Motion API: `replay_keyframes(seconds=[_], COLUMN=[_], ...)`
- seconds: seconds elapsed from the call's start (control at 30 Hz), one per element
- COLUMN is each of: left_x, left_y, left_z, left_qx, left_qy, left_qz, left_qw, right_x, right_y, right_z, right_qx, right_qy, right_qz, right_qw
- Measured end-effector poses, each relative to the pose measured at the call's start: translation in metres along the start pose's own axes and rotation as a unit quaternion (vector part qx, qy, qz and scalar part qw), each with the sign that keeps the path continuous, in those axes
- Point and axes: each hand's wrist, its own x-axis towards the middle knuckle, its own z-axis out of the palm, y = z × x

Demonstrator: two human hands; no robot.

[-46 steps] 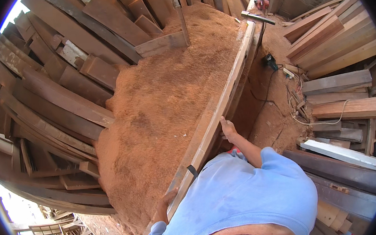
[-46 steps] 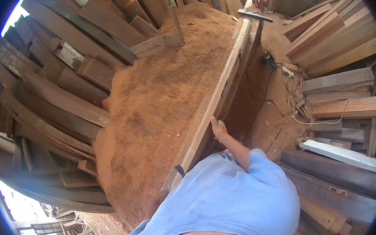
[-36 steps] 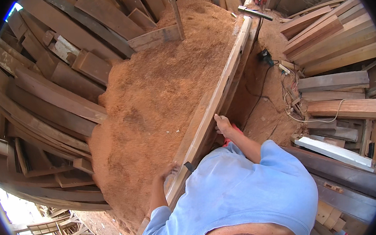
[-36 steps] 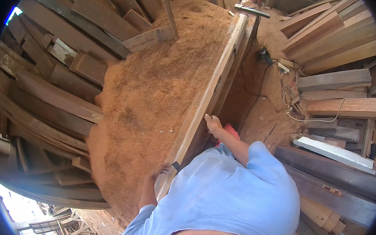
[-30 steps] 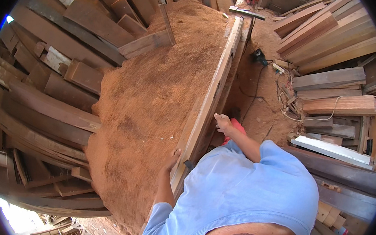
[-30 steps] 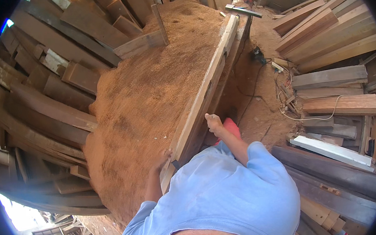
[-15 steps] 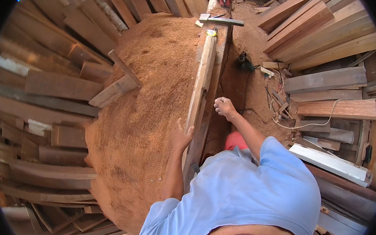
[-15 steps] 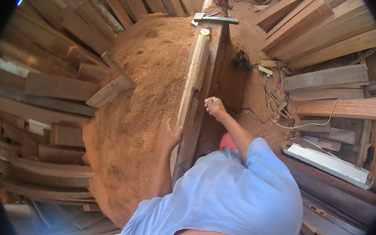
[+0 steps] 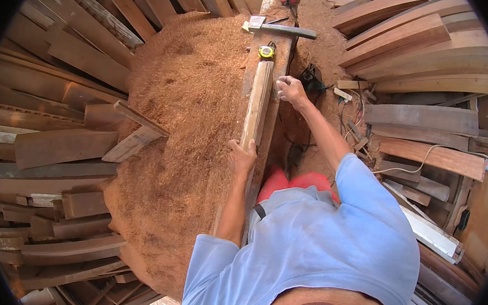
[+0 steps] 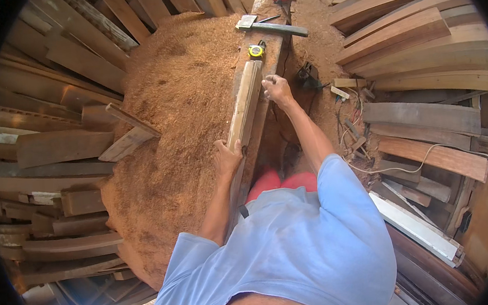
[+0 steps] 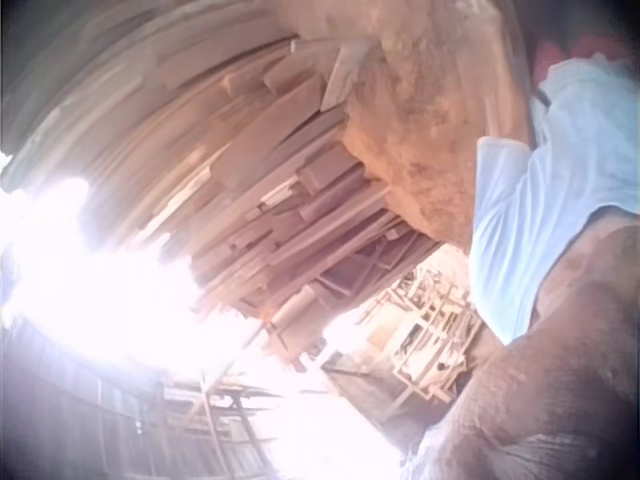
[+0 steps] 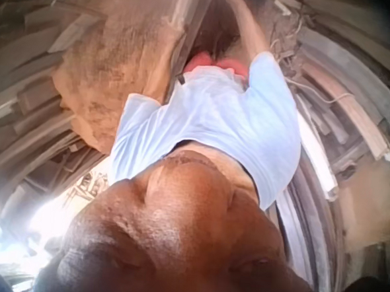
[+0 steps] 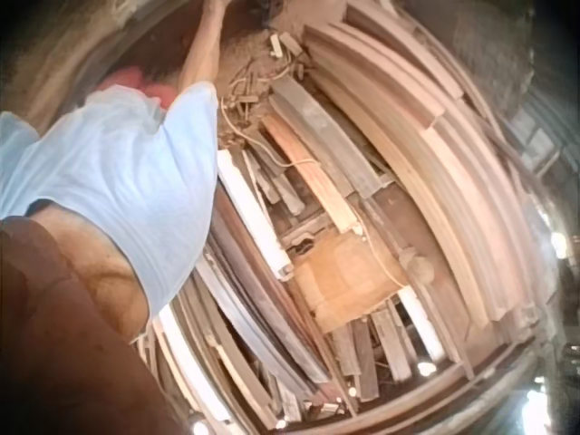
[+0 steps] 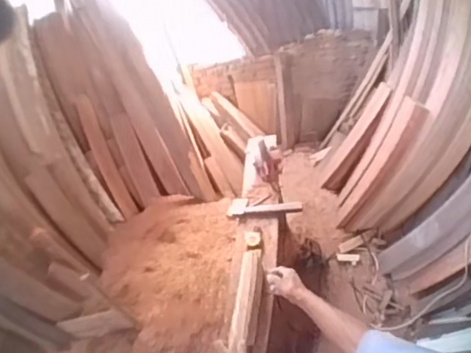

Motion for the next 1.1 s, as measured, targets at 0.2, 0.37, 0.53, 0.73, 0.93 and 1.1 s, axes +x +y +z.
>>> replay_keyframes(seconds=[0.2,0.37,0.53,0.73,0.93,1.1], left_x=[0.024,0.011,0.013,0.017,0.031,0.088], left_y=[-0.013,-0.007,-0.007,-0.001,0.004,0.077], left_z=[0.032,0.011,0.01,0.012,0.013,0.013], left_qx=[-0.013,-0.019,-0.011,-0.006,0.082,0.048], left_qy=[0.029,-0.012,-0.035,-0.026,0.053,0.067], left_qz=[0.104,0.08,0.058,0.051,0.126,0.124], left_qw=[0.994,0.997,0.998,0.998,0.987,0.989], right_x=[0.084,0.101,0.099,0.101,0.072,0.085], right_y=[0.005,0.008,0.002,0.045,0.013,0.025], right_z=[-0.001,0.002,-0.004,-0.01,-0.026,-0.054], right_qx=[-0.04,-0.086,-0.046,-0.03,0.094,-0.014], right_qy=[0.035,-0.01,-0.062,-0.016,-0.099,-0.134], right_qz=[0.047,0.022,0.013,0.045,0.131,0.134], right_qw=[0.997,0.996,0.997,0.998,0.982,0.982])
